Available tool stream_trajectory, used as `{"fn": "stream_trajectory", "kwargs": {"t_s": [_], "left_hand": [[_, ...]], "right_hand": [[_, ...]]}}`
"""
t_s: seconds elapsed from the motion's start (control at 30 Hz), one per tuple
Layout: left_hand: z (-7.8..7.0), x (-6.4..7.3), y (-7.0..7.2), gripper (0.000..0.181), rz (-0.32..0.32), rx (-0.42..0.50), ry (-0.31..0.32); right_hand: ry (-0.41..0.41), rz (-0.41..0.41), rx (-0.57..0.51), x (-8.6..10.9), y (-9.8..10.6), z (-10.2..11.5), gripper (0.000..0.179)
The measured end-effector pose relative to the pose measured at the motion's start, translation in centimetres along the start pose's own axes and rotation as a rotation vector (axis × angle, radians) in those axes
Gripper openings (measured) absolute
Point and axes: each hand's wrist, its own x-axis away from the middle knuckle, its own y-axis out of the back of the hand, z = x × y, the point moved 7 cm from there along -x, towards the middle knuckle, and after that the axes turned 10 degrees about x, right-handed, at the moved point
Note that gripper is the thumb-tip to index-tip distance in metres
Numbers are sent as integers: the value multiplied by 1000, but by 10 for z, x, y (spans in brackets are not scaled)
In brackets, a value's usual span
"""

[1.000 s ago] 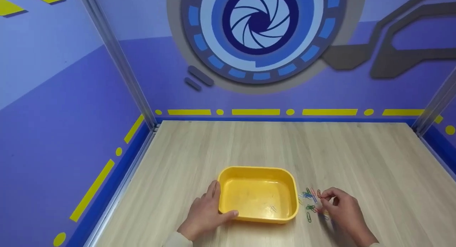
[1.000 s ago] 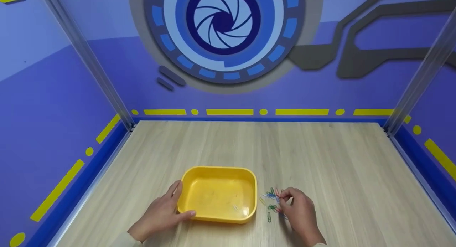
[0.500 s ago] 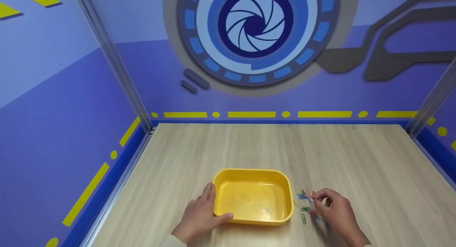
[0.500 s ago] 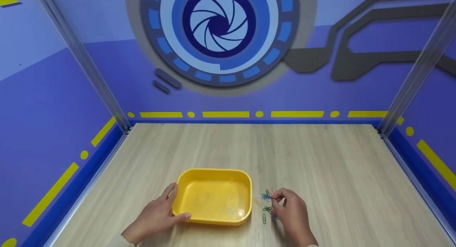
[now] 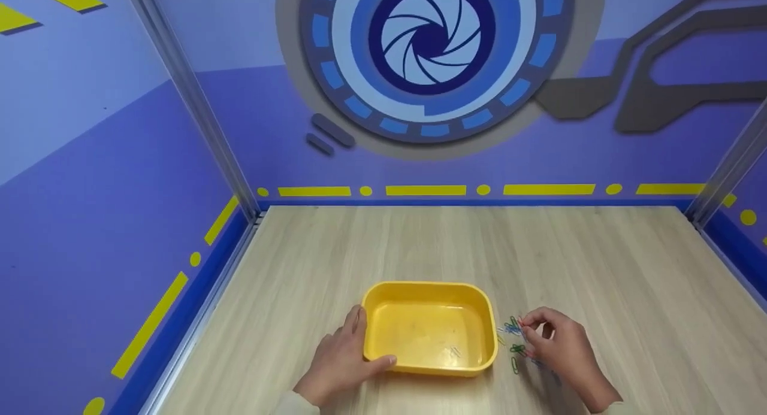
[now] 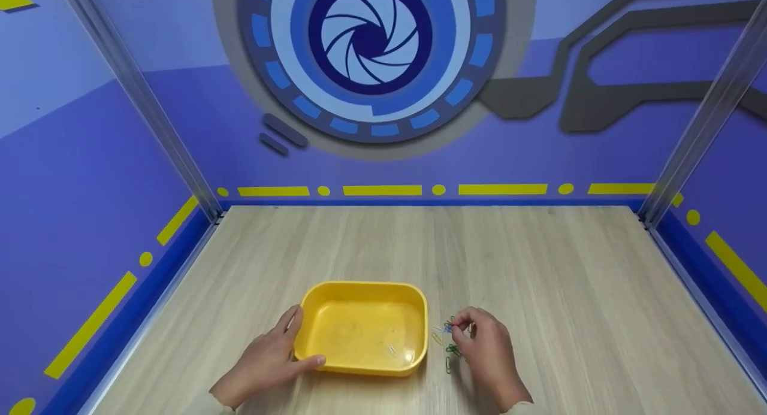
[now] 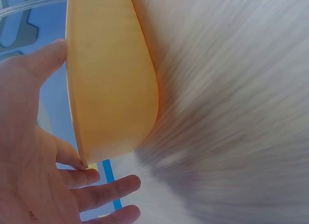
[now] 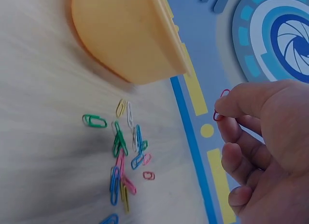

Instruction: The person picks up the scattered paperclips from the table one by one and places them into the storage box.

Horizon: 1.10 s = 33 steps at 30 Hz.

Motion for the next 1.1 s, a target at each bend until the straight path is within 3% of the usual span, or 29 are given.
{"fn": "stream_trajectory", "kwargs": {"t_s": [0.2, 0.43, 0.63, 0.9, 1.1], "left_hand": [[-2, -1, 0, 115, 12, 3, -13], [-8, -2, -1, 118, 14, -8, -48], [-9, -1, 1, 114, -3, -34, -74], [-2, 2, 3, 115, -1, -35, -33], [1, -2, 1, 119, 17, -22, 22]], "right_hand": [[34, 24, -71, 1, -3, 13, 6], [114, -6, -14, -3, -7, 25, 9], [90, 38, -38, -5, -17, 32, 9], [72, 94, -65, -7, -35, 46, 9], [82, 74, -62, -5, -40, 49, 12]]}}
